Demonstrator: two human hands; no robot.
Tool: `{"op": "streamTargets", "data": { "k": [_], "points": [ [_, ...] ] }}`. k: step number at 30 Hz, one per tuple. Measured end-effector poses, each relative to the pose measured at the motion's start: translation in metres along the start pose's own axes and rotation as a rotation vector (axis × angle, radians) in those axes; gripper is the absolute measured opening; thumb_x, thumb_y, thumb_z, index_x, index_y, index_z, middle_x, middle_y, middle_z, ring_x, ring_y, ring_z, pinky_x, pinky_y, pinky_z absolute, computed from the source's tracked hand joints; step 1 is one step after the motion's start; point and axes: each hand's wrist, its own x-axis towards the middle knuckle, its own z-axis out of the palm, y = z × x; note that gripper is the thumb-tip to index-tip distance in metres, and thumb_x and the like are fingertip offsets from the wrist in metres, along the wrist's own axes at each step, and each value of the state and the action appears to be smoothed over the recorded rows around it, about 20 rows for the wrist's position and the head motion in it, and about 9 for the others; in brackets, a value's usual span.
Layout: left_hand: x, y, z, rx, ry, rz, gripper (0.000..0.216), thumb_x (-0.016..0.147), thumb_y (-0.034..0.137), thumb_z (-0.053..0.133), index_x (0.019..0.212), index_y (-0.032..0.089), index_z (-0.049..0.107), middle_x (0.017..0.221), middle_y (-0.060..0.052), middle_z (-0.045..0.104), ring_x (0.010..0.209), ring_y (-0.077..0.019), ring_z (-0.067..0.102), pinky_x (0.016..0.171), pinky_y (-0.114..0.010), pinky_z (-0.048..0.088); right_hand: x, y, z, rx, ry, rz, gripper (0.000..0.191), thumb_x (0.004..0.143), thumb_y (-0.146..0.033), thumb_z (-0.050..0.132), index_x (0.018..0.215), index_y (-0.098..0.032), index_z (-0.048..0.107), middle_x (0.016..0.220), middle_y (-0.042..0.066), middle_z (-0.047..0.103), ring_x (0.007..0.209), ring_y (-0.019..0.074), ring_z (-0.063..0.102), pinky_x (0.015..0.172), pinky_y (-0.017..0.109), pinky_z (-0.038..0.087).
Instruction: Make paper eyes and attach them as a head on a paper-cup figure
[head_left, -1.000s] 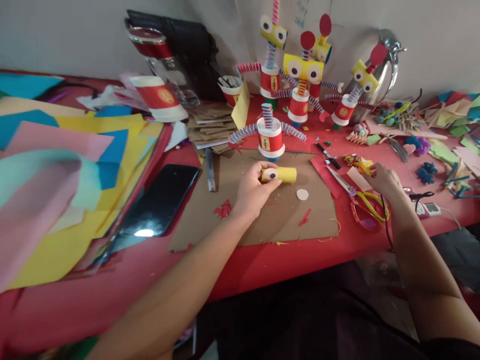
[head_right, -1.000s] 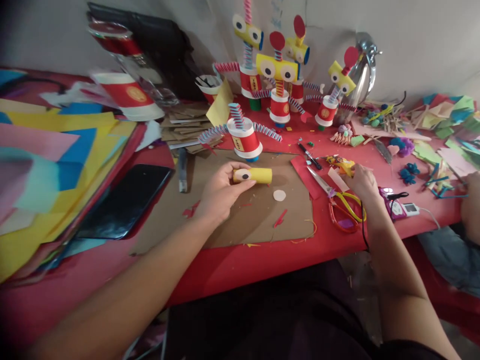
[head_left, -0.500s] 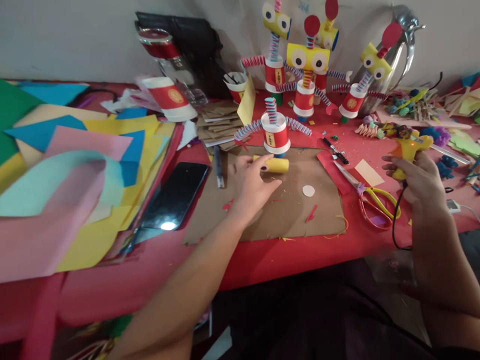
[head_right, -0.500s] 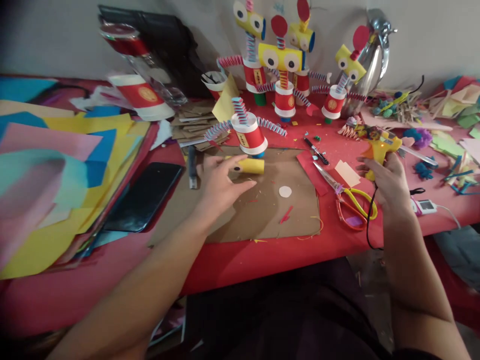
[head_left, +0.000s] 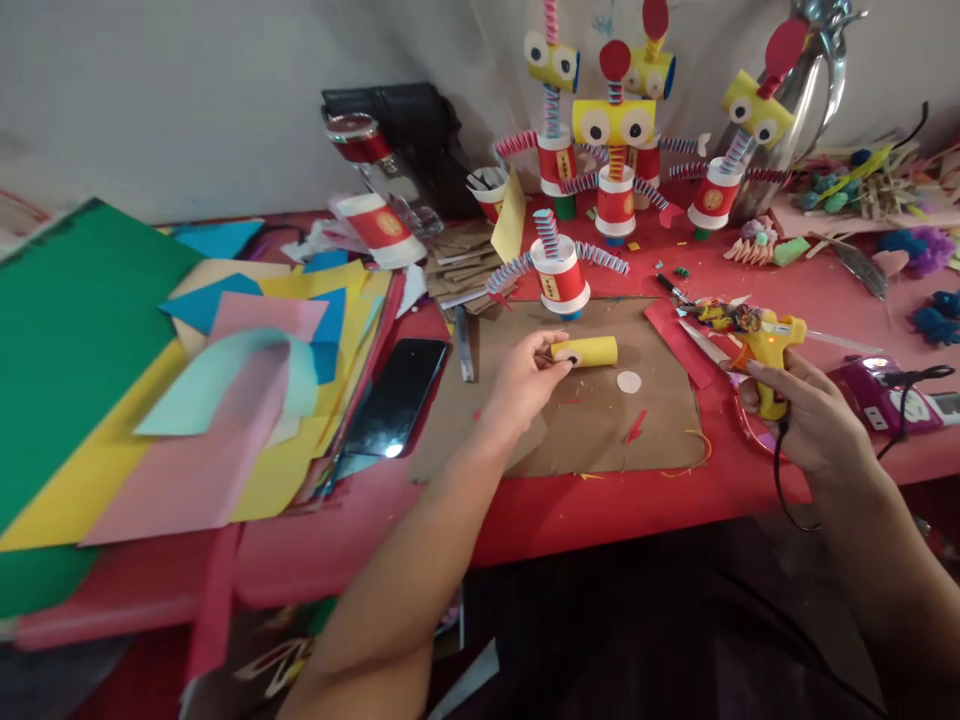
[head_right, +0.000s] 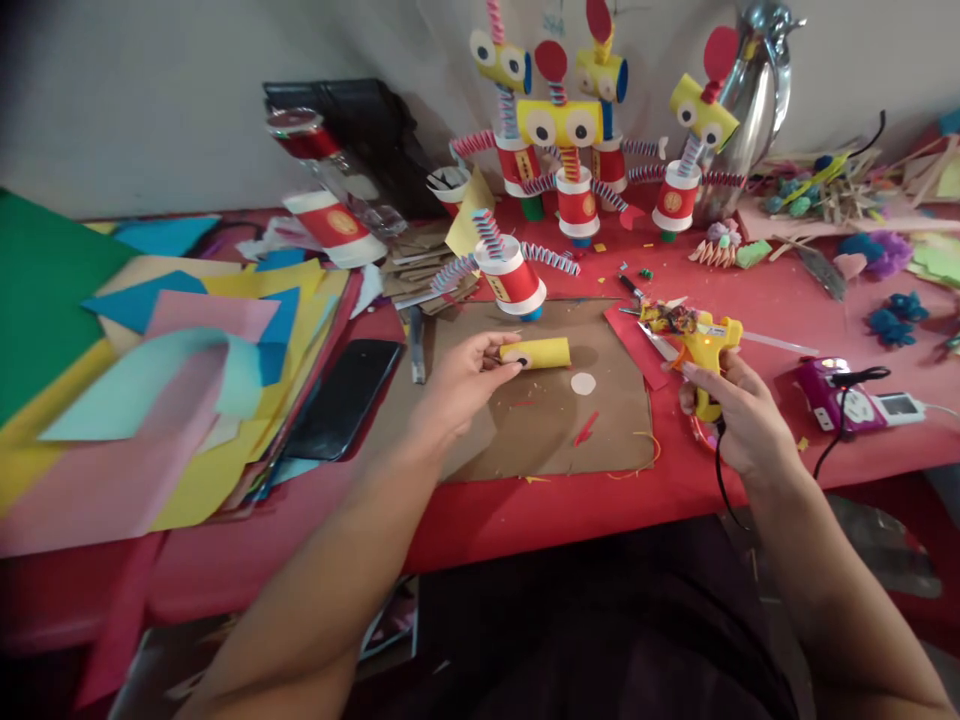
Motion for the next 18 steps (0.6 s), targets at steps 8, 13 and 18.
{"op": "streamTargets", "data": {
  "k": [8,13,18],
  "points": [
    [-0.036,-0.017,0.013,0.342,0.329,0.283,0.053,0.078,0.009,0.064,0.130,0.020,0.058,0.130,-0.013,0.054,0.092,-0.0189,0.064,0.087,-0.037,0.056,-0.007,0.006,0.000,0.045,-0.017,-0.098,0.039,0.062,-0.038,0.089,0.084,-0.025,0.059,0.071,-0.006,0.060,0.053,0.0084,0.053,0.046,0.023,0.039],
    [-0.052,0.005,0.054,0.747,-0.080,0.433,0.040,0.088,0.000,0.044,0.114,0.021,0.066,0.126,-0.009,0.061,0.108,-0.0223,0.065,0.089,-0.035,0.057,-0.015,0.013,-0.002,-0.006,-0.056,-0.158,0.036,0.069,-0.043,0.084,0.086,-0.026,0.057,0.065,-0.006,0.057,0.052,0.0103,0.051,0.045,0.024,0.038],
    [-0.039,0.034,0.075,0.945,-0.164,0.174,0.033,0.093,0.006,0.042,0.119,0.017,0.060,0.126,-0.013,0.059,0.100,-0.0246,0.067,0.072,-0.034,0.056,-0.015,0.017,-0.005,0.021,-0.033,-0.158,0.034,0.068,-0.041,0.084,0.086,-0.023,0.062,0.065,-0.005,0.057,0.052,0.0092,0.051,0.048,0.023,0.040]
  ]
}}
